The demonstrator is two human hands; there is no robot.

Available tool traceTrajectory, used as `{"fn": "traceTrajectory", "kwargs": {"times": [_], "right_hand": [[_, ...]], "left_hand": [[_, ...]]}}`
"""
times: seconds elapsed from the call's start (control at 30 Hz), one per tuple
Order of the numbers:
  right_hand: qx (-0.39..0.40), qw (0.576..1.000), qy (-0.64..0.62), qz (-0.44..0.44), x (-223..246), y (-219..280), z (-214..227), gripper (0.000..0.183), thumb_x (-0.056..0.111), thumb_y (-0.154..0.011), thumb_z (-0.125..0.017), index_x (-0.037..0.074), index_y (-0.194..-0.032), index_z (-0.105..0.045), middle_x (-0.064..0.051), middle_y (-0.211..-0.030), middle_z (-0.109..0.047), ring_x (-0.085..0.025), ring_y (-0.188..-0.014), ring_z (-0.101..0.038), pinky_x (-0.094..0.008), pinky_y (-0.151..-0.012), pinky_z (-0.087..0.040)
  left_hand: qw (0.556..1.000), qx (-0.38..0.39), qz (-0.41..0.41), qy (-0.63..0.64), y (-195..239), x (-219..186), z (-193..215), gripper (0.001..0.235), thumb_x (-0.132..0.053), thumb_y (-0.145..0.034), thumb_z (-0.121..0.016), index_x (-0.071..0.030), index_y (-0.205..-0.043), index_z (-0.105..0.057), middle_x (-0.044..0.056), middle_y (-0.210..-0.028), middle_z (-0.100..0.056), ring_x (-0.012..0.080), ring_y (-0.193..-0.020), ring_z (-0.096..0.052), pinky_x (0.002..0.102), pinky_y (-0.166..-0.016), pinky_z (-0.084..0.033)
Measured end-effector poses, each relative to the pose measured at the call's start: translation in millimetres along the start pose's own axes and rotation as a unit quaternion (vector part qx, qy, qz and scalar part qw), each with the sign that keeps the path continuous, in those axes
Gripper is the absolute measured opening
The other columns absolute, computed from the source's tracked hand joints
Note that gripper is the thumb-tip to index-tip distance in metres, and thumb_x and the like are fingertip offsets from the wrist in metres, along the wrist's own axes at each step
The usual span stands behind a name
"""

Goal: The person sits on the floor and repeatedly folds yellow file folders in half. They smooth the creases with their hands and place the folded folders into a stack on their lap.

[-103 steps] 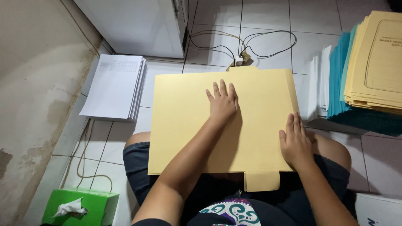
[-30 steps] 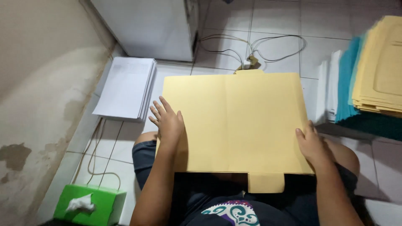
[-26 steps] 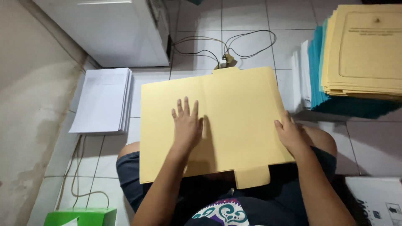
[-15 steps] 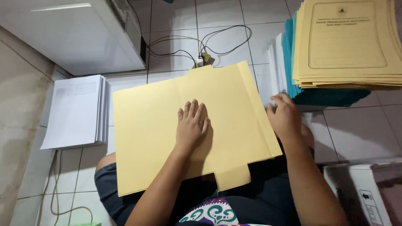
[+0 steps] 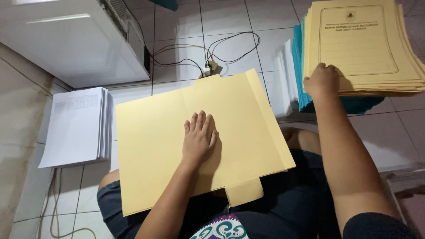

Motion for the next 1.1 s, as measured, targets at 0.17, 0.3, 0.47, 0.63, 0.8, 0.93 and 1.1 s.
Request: {"fn": "traceTrajectory", "kwargs": {"times": [0.17,0.3,0.47,0.63,0.8,0.93,1.1], "right_hand": [[0.160,0.985,-0.003,-0.063,0,-5,28,0.060,0.039,-0.094,-0.068,-0.009,-0.130,-0.063,-0.031,-0.117,-0.069,-0.048,-0.108,-0.067,-0.055,-0.082,-0.057],[0.234,0.966,-0.023,-0.109,-2,-5,48,0.050,0.035,-0.103,-0.061,-0.012,-0.117,-0.071,-0.030,-0.109,-0.072,-0.047,-0.093,-0.070,-0.051,-0.071,-0.057],[-0.043,0.998,0.039,-0.010,-33,-11,52,0.030,0.019,-0.111,-0.069,0.002,-0.088,-0.075,-0.016,-0.082,-0.073,-0.033,-0.069,-0.069,-0.042,-0.054,-0.053],[-0.351,0.914,0.009,0.205,46,68,119,0.011,0.002,-0.114,-0.083,0.006,-0.105,-0.078,-0.008,-0.097,-0.075,-0.024,-0.083,-0.072,-0.032,-0.066,-0.052],[-0.215,0.903,-0.225,0.297,197,204,156,0.020,0.005,-0.096,-0.071,0.009,-0.079,-0.061,-0.007,-0.095,-0.071,-0.031,-0.086,-0.071,-0.039,-0.075,-0.055],[-0.085,0.887,-0.306,0.335,263,281,145,0.004,0.011,-0.089,-0.071,0.009,-0.086,-0.069,-0.010,-0.077,-0.068,-0.032,-0.077,-0.072,-0.041,-0.063,-0.057],[0.167,0.885,-0.357,0.248,240,274,78,0.038,0.045,-0.100,-0.055,0.013,-0.111,-0.071,-0.014,-0.119,-0.070,-0.036,-0.118,-0.067,-0.047,-0.091,-0.058]], "left_hand": [[0.999,-0.038,-0.024,0.028,-1,6,-8,0.060,-0.040,-0.101,-0.043,-0.011,-0.155,-0.042,0.017,-0.164,-0.034,0.0364,-0.153,-0.027,0.057,-0.123,-0.017],[0.994,-0.079,-0.053,0.049,-1,9,-11,0.058,-0.035,-0.101,-0.045,-0.007,-0.151,-0.044,0.020,-0.163,-0.034,0.0401,-0.152,-0.026,0.061,-0.120,-0.018],[0.989,-0.105,-0.049,0.096,-1,12,-9,0.052,-0.026,-0.097,-0.050,-0.005,-0.144,-0.050,0.020,-0.159,-0.040,0.0408,-0.150,-0.031,0.062,-0.120,-0.021],[0.976,-0.147,-0.033,0.158,1,17,2,0.037,-0.014,-0.097,-0.051,0.001,-0.130,-0.059,0.020,-0.148,-0.053,0.0418,-0.144,-0.041,0.061,-0.120,-0.026],[0.922,-0.152,-0.041,0.355,0,37,-8,0.048,-0.041,-0.110,-0.037,-0.010,-0.140,-0.058,0.015,-0.142,-0.059,0.0353,-0.140,-0.051,0.051,-0.121,-0.034],[0.833,-0.194,-0.017,0.518,6,47,15,0.051,-0.036,-0.111,-0.040,-0.009,-0.153,-0.047,0.024,-0.155,-0.046,0.0432,-0.147,-0.039,0.058,-0.121,-0.030],[0.871,-0.196,0.038,0.449,4,49,14,0.035,-0.012,-0.099,-0.059,-0.005,-0.133,-0.067,0.021,-0.152,-0.052,0.0407,-0.141,-0.049,0.051,-0.119,-0.038]]}}
Point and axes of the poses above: each hand's wrist, its own y-axis away from the middle knuckle, its own z-axis out of the back of the hand, x = y × z, the point moved 6 cm from there along -y, towards the middle knuckle
